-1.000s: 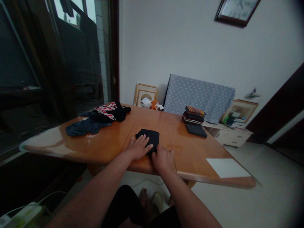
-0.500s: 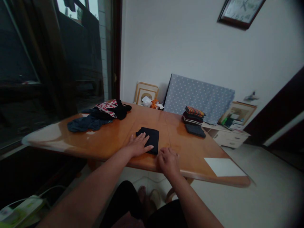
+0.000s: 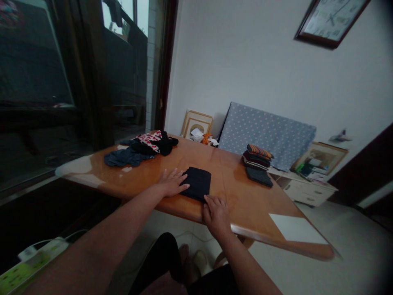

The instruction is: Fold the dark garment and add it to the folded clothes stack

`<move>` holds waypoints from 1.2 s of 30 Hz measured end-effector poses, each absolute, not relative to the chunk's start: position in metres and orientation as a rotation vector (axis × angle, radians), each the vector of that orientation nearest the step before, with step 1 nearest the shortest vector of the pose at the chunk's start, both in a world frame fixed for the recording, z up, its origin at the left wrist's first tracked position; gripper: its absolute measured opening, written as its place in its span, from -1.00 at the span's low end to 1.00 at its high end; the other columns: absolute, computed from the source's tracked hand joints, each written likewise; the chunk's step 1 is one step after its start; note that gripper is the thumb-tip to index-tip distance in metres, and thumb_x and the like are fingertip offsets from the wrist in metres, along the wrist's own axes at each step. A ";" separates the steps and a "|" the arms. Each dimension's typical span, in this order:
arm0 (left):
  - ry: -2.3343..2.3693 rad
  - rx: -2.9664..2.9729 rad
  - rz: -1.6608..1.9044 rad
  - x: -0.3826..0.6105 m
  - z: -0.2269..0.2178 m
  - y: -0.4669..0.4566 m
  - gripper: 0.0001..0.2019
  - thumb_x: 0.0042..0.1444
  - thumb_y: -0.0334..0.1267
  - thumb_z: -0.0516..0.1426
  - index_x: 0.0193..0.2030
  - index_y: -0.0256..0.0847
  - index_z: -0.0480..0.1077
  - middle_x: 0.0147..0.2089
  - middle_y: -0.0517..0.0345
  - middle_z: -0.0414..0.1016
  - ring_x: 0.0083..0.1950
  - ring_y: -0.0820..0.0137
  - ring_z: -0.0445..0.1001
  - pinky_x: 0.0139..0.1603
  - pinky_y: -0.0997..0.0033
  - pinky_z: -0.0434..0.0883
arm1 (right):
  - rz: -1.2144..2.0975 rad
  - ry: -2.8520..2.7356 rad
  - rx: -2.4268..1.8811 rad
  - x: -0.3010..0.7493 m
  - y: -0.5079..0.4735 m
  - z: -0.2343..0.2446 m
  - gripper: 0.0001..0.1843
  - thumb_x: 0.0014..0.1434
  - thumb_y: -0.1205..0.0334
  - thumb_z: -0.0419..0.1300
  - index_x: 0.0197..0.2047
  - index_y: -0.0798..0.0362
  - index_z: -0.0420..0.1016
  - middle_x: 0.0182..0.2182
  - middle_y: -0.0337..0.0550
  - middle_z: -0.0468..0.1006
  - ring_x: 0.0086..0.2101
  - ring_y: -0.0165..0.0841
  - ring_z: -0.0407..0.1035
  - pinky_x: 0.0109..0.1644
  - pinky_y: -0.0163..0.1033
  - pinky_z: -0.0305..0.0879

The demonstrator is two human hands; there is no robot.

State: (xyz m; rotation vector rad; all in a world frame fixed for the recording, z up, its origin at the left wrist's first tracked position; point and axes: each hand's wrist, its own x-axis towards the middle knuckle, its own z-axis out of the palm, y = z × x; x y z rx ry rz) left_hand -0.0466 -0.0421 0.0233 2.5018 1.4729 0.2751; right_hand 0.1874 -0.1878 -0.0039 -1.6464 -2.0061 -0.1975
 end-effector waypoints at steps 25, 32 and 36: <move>1.229 2.672 0.312 0.005 0.005 -0.048 -0.15 0.27 0.32 -0.27 0.50 -0.26 0.00 0.54 -0.08 -0.18 0.56 0.15 -0.27 0.48 0.04 -0.24 | -0.217 -1.973 -1.641 0.182 -0.190 0.001 -0.54 0.30 0.29 0.05 0.24 -0.04 0.42 0.12 -0.07 0.50 0.07 -0.18 0.31 0.15 -0.06 0.20; 1.253 2.674 0.285 0.008 0.010 -0.051 -0.15 0.27 0.33 -0.28 0.50 -0.23 -0.01 0.54 -0.07 -0.18 0.56 0.14 -0.27 0.48 -0.01 -0.22 | -0.178 -1.964 -1.639 0.184 -0.190 0.001 -0.53 0.30 0.29 0.04 0.24 -0.05 0.43 0.13 -0.08 0.50 0.08 -0.17 0.31 0.16 -0.04 0.20; 1.289 2.657 0.260 0.008 0.018 -0.059 -0.15 0.27 0.34 -0.27 0.50 -0.22 -0.01 0.54 -0.11 -0.17 0.56 0.11 -0.27 0.46 -0.11 -0.24 | -0.141 -1.960 -1.631 0.185 -0.190 -0.002 -0.51 0.27 0.33 0.05 0.24 -0.05 0.44 0.13 -0.06 0.51 0.08 -0.18 0.34 0.15 -0.05 0.22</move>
